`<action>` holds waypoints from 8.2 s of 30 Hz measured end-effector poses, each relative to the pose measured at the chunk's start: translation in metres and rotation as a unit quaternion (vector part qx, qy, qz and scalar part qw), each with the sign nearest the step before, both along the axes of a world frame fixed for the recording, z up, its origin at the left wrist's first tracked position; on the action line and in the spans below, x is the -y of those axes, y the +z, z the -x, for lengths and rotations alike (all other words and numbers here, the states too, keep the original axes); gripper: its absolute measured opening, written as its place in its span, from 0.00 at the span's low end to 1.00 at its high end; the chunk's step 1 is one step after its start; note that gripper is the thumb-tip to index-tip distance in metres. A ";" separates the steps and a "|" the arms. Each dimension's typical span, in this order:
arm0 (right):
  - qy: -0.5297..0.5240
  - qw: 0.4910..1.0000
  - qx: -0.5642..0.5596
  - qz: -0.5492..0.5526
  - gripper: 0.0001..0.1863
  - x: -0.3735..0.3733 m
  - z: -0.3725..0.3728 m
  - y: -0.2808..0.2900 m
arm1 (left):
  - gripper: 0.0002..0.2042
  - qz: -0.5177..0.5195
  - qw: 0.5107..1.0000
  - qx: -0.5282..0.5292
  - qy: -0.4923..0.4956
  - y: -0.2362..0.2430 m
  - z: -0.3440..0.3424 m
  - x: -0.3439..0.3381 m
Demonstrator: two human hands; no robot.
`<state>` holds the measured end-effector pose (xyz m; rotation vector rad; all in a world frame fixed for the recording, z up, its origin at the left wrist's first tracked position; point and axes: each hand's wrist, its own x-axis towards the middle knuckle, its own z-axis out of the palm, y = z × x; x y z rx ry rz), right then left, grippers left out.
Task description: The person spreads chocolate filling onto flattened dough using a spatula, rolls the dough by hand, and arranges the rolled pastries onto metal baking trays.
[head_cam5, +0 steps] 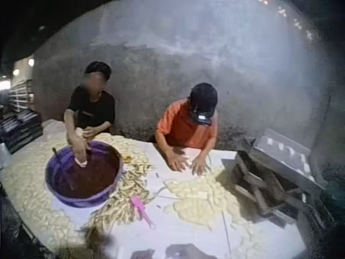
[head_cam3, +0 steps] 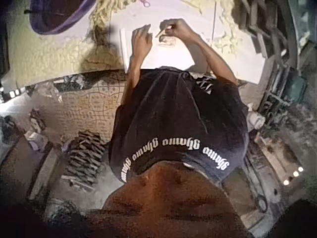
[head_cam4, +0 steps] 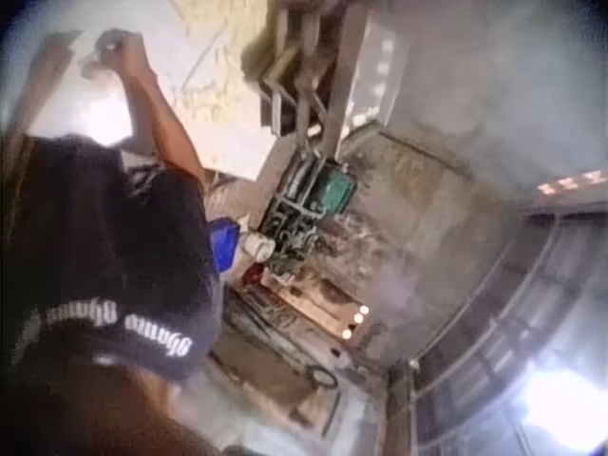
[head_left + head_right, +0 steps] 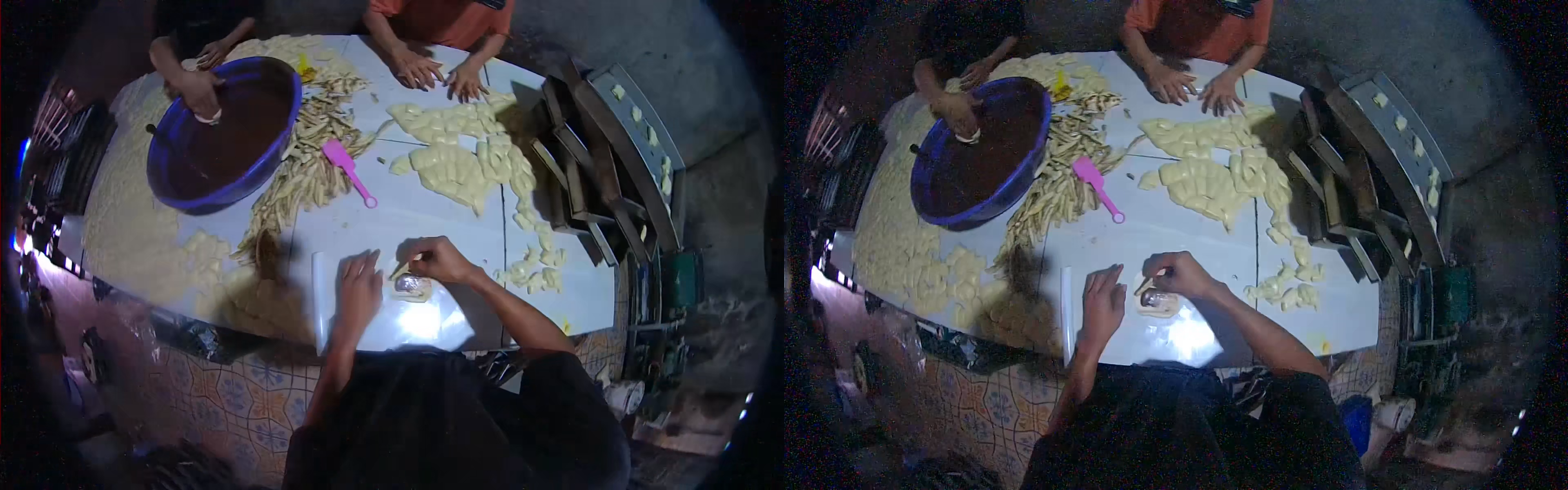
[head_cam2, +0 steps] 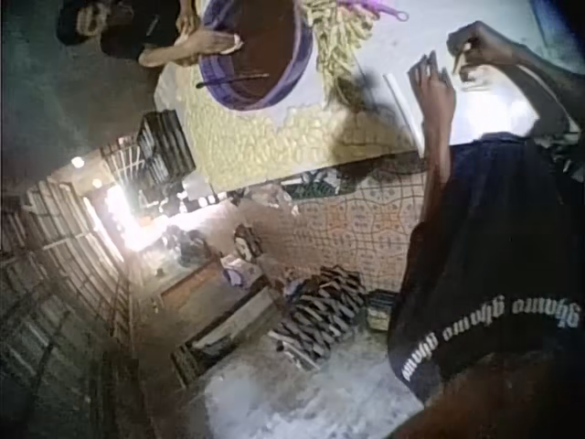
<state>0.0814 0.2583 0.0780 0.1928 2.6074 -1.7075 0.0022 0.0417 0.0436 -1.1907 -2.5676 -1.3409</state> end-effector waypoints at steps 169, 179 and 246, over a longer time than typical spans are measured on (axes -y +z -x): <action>-0.003 0.910 -0.065 -0.410 0.29 0.044 -0.097 -0.044 | 0.35 0.308 0.909 -0.119 0.257 -0.109 -0.037 0.117; -0.050 0.915 -0.163 -0.367 0.23 0.021 -0.069 -0.044 | 0.20 0.175 0.972 -0.149 -0.036 -0.006 -0.030 -0.010; 0.504 0.847 0.109 -0.126 0.20 0.013 0.257 0.155 | 0.26 0.146 0.974 0.043 0.168 -0.041 -0.021 0.055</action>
